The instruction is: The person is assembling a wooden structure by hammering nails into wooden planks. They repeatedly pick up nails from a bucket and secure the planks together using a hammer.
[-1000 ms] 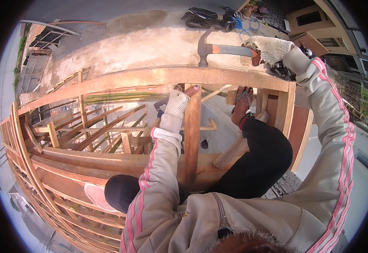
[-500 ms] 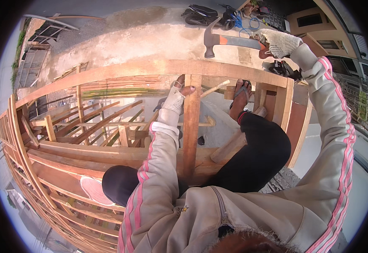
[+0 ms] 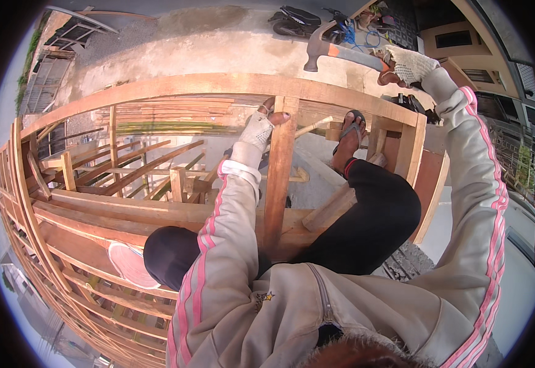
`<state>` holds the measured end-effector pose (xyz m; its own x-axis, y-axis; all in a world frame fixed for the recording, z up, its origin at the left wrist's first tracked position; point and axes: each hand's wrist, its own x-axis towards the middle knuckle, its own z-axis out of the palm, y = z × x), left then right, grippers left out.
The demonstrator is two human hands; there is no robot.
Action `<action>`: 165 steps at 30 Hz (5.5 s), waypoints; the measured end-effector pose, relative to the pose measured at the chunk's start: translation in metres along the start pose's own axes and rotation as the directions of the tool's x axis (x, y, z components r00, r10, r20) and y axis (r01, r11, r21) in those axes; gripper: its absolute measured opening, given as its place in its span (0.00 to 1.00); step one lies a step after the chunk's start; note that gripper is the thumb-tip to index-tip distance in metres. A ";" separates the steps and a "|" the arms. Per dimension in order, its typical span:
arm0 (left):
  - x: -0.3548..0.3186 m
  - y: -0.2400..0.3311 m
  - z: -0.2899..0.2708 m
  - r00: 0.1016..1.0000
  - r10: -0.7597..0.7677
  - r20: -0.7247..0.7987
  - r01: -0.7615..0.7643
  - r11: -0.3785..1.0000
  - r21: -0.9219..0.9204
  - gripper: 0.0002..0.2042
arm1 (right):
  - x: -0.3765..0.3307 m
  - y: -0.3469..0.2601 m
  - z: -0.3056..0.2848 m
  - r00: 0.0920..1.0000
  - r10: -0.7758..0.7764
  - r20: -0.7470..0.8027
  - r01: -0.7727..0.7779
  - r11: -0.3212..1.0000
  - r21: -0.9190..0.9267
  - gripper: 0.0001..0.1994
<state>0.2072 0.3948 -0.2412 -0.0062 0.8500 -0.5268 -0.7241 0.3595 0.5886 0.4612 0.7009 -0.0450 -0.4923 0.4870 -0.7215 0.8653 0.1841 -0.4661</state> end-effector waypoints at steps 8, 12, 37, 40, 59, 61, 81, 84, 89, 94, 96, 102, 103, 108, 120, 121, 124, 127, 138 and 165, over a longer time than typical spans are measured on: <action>-0.010 0.011 0.015 0.998 -0.018 -0.066 0.025 0.995 0.093 0.42 | 0.008 -0.036 0.006 0.921 0.132 -0.366 0.088 0.847 0.525 0.14; -0.014 0.008 0.014 0.998 -0.008 -0.070 0.021 0.983 0.185 0.47 | -0.005 -0.027 0.045 0.988 0.135 0.068 -0.137 0.990 0.023 0.20; -0.007 -0.073 -0.027 0.993 0.116 -0.014 -0.116 0.993 0.005 0.44 | -0.076 -0.041 0.352 0.622 0.164 -0.765 0.222 0.900 0.374 0.22; 0.007 -0.077 -0.040 0.955 -0.126 0.269 0.193 0.951 -0.240 0.47 | -0.071 -0.041 0.352 0.638 0.177 -0.749 0.233 0.883 0.407 0.18; -0.029 -0.096 -0.067 0.887 -0.418 0.194 0.450 0.876 -0.171 0.61 | -0.088 -0.040 0.393 0.899 0.375 -0.226 0.346 -0.292 0.892 0.16; -0.051 -0.091 -0.052 0.974 -0.186 0.130 0.194 0.980 -0.053 0.57 | -0.097 -0.042 0.401 0.885 0.390 -0.254 0.354 -0.208 0.912 0.15; -0.154 -0.133 -0.056 0.957 -0.202 -0.208 0.269 0.885 0.381 0.28 | -0.301 -0.053 0.474 0.951 0.303 -0.065 0.005 0.196 0.981 0.15; -0.158 -0.126 -0.048 0.966 -0.181 -0.185 0.243 0.878 0.412 0.27 | -0.331 -0.062 0.476 0.944 0.311 -0.113 0.027 0.267 0.963 0.14; -0.163 -0.111 -0.041 0.961 -0.266 -0.072 0.270 0.853 0.447 0.43 | -0.357 -0.069 0.504 0.941 0.321 -0.109 0.023 0.259 0.965 0.15; -0.151 -0.123 -0.057 0.973 -0.156 -0.172 0.229 0.776 0.588 0.37 | -0.345 -0.062 0.519 0.969 0.219 0.115 -0.171 0.258 0.951 0.16; -0.144 -0.131 -0.066 0.973 -0.109 -0.202 0.211 0.767 0.605 0.35 | -0.342 -0.057 0.515 0.977 0.184 0.111 -0.163 0.299 0.940 0.16; -0.154 -0.129 -0.064 0.966 -0.111 -0.233 0.235 0.749 0.619 0.41 | -0.354 -0.055 0.505 0.981 0.194 -0.005 -0.066 0.359 0.931 0.17; -0.161 -0.126 -0.059 0.968 -0.140 -0.207 0.237 0.775 0.585 0.45 | -0.355 -0.055 0.505 0.982 0.186 -0.020 -0.048 0.358 0.932 0.17; -0.181 -0.106 -0.029 0.961 -0.051 -0.273 0.227 0.713 0.664 0.42 | -0.338 -0.041 0.511 0.990 0.109 0.090 -0.118 0.284 0.952 0.15; -0.186 -0.125 -0.035 0.936 -0.320 -0.144 0.324 0.946 -0.001 0.41 | -0.330 -0.021 0.506 0.952 -0.012 0.307 -0.306 0.053 0.951 0.14; -0.182 -0.124 -0.034 0.927 -0.333 -0.170 0.338 0.941 -0.004 0.44 | -0.330 -0.021 0.503 0.946 -0.021 0.324 -0.324 0.006 0.946 0.15; -0.167 -0.123 -0.030 0.904 -0.390 -0.174 0.389 0.920 -0.043 0.48 | -0.333 -0.022 0.500 0.946 -0.045 0.321 -0.324 -0.092 0.942 0.16; -0.157 -0.123 -0.031 0.862 -0.483 -0.154 0.475 0.876 -0.088 0.51 | -0.336 -0.028 0.499 0.951 -0.012 0.309 -0.309 -0.094 0.946 0.18; -0.170 -0.136 -0.038 0.886 -0.446 -0.131 0.432 0.894 -0.122 0.58 | -0.351 -0.034 0.459 0.917 0.347 0.196 -0.157 -0.138 0.978 0.11; -0.166 -0.147 -0.051 0.949 -0.287 -0.128 0.269 0.953 -0.140 0.51 | -0.308 -0.004 0.501 0.886 0.037 0.462 -0.376 -0.527 0.762 0.16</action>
<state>0.2791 0.1810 -0.2718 0.1134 0.6546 -0.7474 -0.7882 0.5172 0.3334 0.5620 0.1227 -0.0770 -0.4475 0.0436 -0.8932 -0.3426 -0.9310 0.1262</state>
